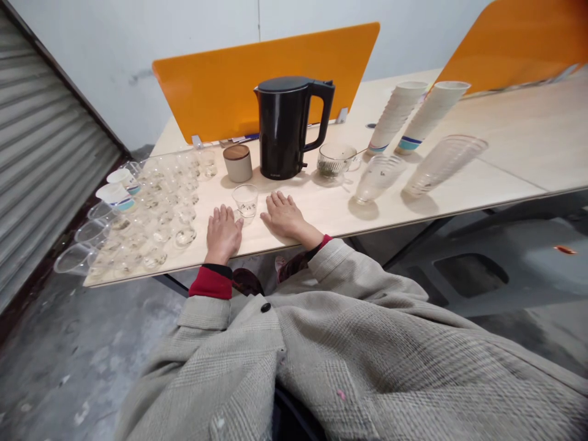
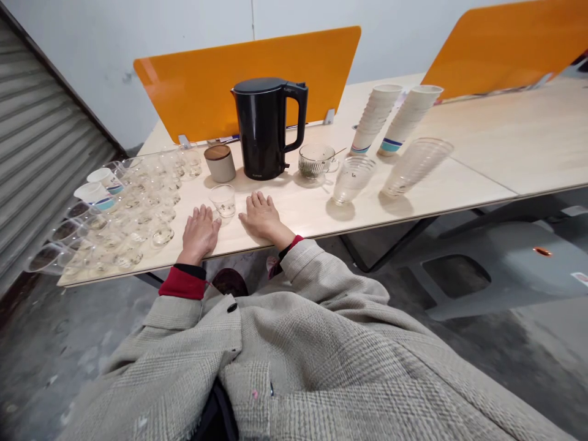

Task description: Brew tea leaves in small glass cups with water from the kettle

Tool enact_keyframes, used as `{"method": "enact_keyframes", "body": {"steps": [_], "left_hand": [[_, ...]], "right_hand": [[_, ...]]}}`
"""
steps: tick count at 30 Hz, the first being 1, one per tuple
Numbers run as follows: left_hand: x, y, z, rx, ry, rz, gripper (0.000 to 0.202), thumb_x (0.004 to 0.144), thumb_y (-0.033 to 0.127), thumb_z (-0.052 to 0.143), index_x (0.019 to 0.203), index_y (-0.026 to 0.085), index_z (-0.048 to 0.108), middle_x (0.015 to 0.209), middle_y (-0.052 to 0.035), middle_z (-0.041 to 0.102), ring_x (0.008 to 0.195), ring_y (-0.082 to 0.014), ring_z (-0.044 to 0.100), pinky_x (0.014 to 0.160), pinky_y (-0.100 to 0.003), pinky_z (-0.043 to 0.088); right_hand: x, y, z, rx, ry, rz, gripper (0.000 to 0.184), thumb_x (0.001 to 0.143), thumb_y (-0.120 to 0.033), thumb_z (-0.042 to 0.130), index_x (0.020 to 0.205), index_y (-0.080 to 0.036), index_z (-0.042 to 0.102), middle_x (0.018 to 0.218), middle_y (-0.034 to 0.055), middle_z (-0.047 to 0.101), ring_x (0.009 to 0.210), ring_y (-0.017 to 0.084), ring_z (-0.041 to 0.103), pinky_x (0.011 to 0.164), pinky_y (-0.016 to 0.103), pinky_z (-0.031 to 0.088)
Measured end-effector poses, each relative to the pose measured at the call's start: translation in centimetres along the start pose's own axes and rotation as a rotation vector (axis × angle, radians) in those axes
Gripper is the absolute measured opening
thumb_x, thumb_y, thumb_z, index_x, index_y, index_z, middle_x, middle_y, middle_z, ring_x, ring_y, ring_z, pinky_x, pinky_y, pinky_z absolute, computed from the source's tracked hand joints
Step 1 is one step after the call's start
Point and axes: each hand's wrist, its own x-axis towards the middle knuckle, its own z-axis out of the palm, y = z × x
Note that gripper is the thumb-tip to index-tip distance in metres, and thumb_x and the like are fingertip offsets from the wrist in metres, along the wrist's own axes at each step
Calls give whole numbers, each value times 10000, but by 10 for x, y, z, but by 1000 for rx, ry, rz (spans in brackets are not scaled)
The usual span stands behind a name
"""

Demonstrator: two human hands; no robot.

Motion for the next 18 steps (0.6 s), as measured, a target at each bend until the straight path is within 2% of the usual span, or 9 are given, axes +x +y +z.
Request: {"method": "enact_keyframes", "body": {"steps": [7, 18], "left_hand": [[2, -2, 3, -23, 17, 7, 688, 1111, 414, 251, 1674, 38, 377, 1791, -199, 305, 1689, -362, 258, 1369, -546, 254], [-1, 2, -3, -20, 3, -4, 696, 1112, 399, 237, 1678, 11, 356, 1796, -207, 292, 1692, -366, 243, 1376, -531, 235]], "right_hand": [[4, 3, 4, 3, 5, -7, 738, 1100, -427, 358, 1695, 7, 309, 1806, 226, 236, 1706, 365, 175, 1384, 570, 129], [3, 2, 2, 7, -3, -1, 742, 1099, -427, 361, 1699, 5, 300, 1811, 216, 222, 1709, 353, 168, 1385, 560, 120]]}}
